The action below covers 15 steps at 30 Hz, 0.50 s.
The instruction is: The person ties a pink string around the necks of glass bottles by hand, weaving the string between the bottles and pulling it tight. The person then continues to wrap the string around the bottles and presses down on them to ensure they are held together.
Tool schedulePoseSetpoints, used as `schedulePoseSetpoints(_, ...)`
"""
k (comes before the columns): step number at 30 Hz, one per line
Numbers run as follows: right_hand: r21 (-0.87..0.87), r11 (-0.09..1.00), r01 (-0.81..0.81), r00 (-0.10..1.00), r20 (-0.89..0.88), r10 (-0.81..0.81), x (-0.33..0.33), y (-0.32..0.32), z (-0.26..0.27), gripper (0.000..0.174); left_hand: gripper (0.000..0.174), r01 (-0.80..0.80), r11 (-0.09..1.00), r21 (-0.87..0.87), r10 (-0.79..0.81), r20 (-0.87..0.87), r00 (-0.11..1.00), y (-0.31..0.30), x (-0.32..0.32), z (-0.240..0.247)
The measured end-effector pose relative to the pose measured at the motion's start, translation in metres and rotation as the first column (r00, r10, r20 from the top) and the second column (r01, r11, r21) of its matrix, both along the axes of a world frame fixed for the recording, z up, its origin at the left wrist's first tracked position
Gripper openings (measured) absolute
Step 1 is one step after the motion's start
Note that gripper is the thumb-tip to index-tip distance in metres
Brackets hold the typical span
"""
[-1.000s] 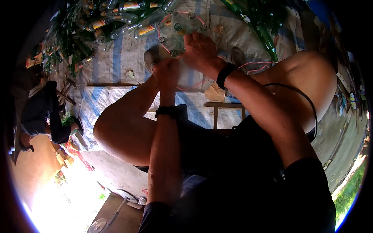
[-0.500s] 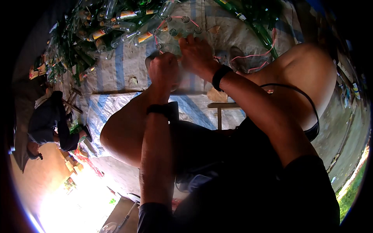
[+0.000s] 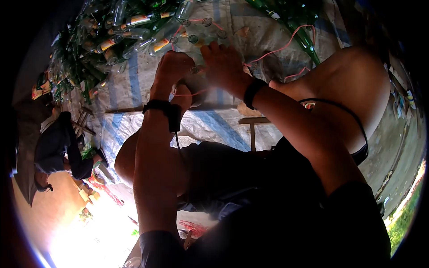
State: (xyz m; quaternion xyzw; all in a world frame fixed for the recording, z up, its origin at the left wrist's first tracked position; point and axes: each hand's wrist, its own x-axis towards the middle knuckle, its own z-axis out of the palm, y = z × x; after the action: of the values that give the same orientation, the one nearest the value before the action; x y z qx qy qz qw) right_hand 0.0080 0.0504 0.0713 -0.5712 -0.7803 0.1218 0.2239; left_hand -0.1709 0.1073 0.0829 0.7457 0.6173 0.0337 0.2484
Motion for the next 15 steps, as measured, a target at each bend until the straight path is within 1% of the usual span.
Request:
schedulePoseSetpoints(1, -0.008, 1.0, 0.006, 1.0, -0.004, -0.007, 0.0, 0.0, 0.0, 0.029, 0.014, -0.006, 0.999, -0.047, 0.006, 0.001, 1.0, 0.0, -0.001, 0.007)
schedulePoseSetpoints(2, -0.018, 1.0, 0.012, 1.0, -0.009, -0.012, 0.0, 0.0, 0.0, 0.028, 0.014, -0.005, 0.999, -0.049, 0.005, 0.003, 1.0, 0.001, -0.003, 0.003)
schedulePoseSetpoints(3, -0.02, 1.0, 0.013, 1.0, -0.008, -0.013, 0.0, 0.0, 0.0, 0.028, 0.015, -0.093, 0.983, -0.155, 0.121, 0.184, 0.975, 0.001, -0.008, 0.0)
schedulePoseSetpoints(4, -0.035, 0.999, 0.012, 1.0, -0.011, -0.012, 0.0, 0.0, 0.0, 0.028, 0.017, -0.158, 0.949, -0.272, 0.249, 0.344, 0.905, 0.003, -0.011, -0.004)
schedulePoseSetpoints(5, -0.048, 0.999, 0.011, 1.0, -0.013, -0.011, 0.001, 0.001, 0.0, 0.028, 0.017, -0.156, 0.949, -0.273, 0.248, 0.345, 0.905, 0.006, -0.011, -0.009)
schedulePoseSetpoints(6, -0.05, 0.999, 0.011, 1.0, -0.012, -0.012, 0.001, 0.001, -0.001, 0.028, 0.017, -0.112, 0.981, -0.156, 0.135, 0.146, 0.98, 0.009, -0.01, -0.01)
schedulePoseSetpoints(7, -0.028, 1.0, 0.007, 1.0, -0.017, -0.007, 0.001, 0.0, -0.002, 0.029, 0.018, -0.041, 0.998, -0.052, 0.037, -0.075, 0.996, 0.008, -0.009, -0.011)
schedulePoseSetpoints(8, -0.003, 1.0, 0.004, 1.0, -0.023, -0.004, 0.001, 0.0, -0.003, 0.029, 0.018, -0.042, 0.998, -0.053, 0.038, -0.075, 0.996, 0.004, -0.008, -0.013)
schedulePoseSetpoints(10, -0.009, 1.0, 0.0, 1.0, -0.022, 0.0, 0.001, 0.0, -0.003, 0.03, 0.019, -0.191, 0.981, 0.023, 0.192, -0.127, 0.973, -0.008, -0.003, -0.012)
schedulePoseSetpoints(11, -0.015, 1.0, -0.005, 1.0, -0.022, 0.004, 0.001, -0.001, -0.002, 0.03, 0.019, -0.192, 0.981, 0.023, 0.193, -0.125, 0.973, -0.01, -0.004, -0.013)
schedulePoseSetpoints(15, -0.001, 1.0, -0.006, 1.0, -0.025, 0.006, 0.002, -0.001, -0.006, 0.026, 0.014, -0.253, 0.966, 0.048, 0.247, 0.104, 0.964, -0.022, -0.006, -0.017)
